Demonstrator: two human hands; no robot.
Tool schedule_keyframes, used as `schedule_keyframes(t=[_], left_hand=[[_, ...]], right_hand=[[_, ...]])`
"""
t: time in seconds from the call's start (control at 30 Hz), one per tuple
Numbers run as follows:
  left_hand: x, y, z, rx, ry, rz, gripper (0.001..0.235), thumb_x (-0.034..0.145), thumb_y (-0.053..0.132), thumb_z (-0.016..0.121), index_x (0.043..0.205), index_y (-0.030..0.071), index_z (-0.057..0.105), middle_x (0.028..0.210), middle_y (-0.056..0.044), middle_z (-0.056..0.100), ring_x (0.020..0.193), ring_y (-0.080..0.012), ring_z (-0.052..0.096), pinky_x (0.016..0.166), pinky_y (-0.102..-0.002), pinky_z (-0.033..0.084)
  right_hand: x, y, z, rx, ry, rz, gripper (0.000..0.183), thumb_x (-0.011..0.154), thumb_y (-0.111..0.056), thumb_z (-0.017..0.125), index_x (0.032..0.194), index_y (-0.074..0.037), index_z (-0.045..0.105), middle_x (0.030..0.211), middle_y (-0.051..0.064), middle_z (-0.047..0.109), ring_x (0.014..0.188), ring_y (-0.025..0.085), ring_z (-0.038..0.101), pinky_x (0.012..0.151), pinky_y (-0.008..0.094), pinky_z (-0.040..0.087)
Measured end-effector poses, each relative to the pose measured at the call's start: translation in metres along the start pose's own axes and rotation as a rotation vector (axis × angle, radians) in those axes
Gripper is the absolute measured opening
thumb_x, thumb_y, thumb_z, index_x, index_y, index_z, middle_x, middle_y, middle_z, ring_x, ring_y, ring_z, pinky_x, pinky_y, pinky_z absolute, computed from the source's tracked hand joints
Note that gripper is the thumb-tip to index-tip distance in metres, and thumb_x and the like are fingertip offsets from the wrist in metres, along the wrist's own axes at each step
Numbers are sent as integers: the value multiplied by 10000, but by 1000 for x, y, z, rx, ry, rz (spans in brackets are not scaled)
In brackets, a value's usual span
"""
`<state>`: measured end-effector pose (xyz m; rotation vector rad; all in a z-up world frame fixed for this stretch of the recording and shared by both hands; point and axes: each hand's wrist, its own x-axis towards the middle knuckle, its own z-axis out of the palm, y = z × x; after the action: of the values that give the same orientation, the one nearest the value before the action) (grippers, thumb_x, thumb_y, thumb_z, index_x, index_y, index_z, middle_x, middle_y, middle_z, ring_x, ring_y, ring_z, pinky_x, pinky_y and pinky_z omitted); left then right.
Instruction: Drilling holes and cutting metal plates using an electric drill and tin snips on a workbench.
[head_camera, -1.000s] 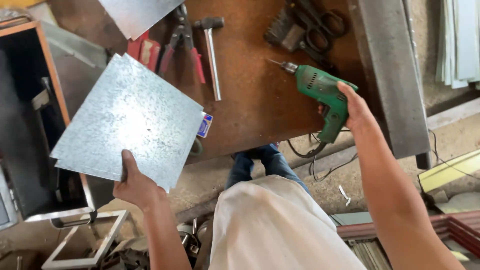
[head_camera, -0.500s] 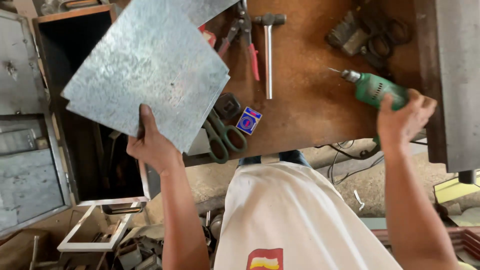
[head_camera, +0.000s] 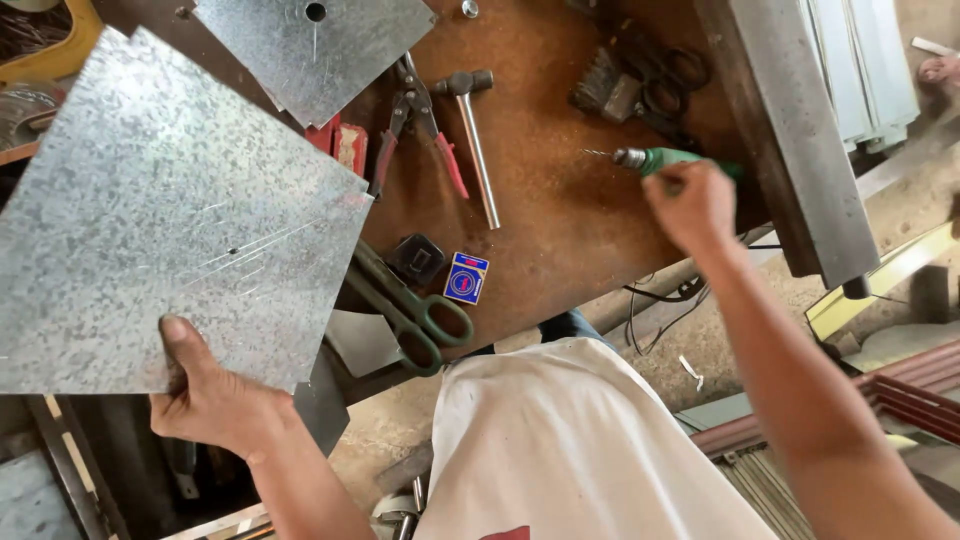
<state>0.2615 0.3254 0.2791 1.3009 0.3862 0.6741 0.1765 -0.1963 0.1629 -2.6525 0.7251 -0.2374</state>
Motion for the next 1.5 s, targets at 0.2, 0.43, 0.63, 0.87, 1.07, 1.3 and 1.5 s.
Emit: schedule_keyframes(t=[0.2,0.43,0.63,0.87,1.07,1.3,1.5], left_hand=[[-10,15,5,1,12,156,231,1040,1,737,1219,-141,705,1258,-165,726,1064,-224,731,965,-404,623],[-41,64,22,-30,252,152,219,959,83,767,1091,-81,711,1119,-175,753,943,-261,775,889,-455,657],[-67,53,27,50,279,9,196,967,134,737,1074,-31,739,1118,-145,779,952,-237,790,913,-427,632],[-70,16,-8,183,122,-80,270,950,113,780,1138,-76,739,1117,-97,757,934,-151,690,847,-321,566],[-53,-9,-8,242,-32,-209,242,971,102,753,1126,-84,746,1085,-92,766,911,-135,686,838,-288,548],[-78,-42,16,241,-253,-266,253,976,104,752,1122,-102,742,1069,-96,751,903,-132,662,823,-284,533],[-124,-37,49,291,-362,-252,285,959,125,743,1133,-99,730,1081,-87,753,906,-126,672,800,-288,540]], right_hand=[[32,24,-33,99,186,-197,252,1002,-268,753,1037,-20,779,1060,169,747,969,338,734,889,425,579],[11,-118,32,299,-245,-411,274,906,-269,767,1073,-53,785,1084,183,734,998,349,697,888,437,550],[31,-224,134,238,-315,-314,480,845,-336,778,1188,-37,624,1096,277,629,989,471,619,833,520,517],[84,-231,184,99,-509,-53,423,909,-306,689,1187,-16,556,1089,282,692,956,441,721,846,481,559],[65,-183,63,233,-326,-214,286,878,-177,745,1096,3,699,925,197,726,838,362,708,754,450,563],[-55,-18,-60,897,-371,-4,363,928,-37,657,1286,15,626,1092,5,692,995,89,652,833,236,525],[-110,122,-27,9,-219,343,564,745,-422,891,1110,-30,715,793,115,687,728,238,632,681,392,528]])
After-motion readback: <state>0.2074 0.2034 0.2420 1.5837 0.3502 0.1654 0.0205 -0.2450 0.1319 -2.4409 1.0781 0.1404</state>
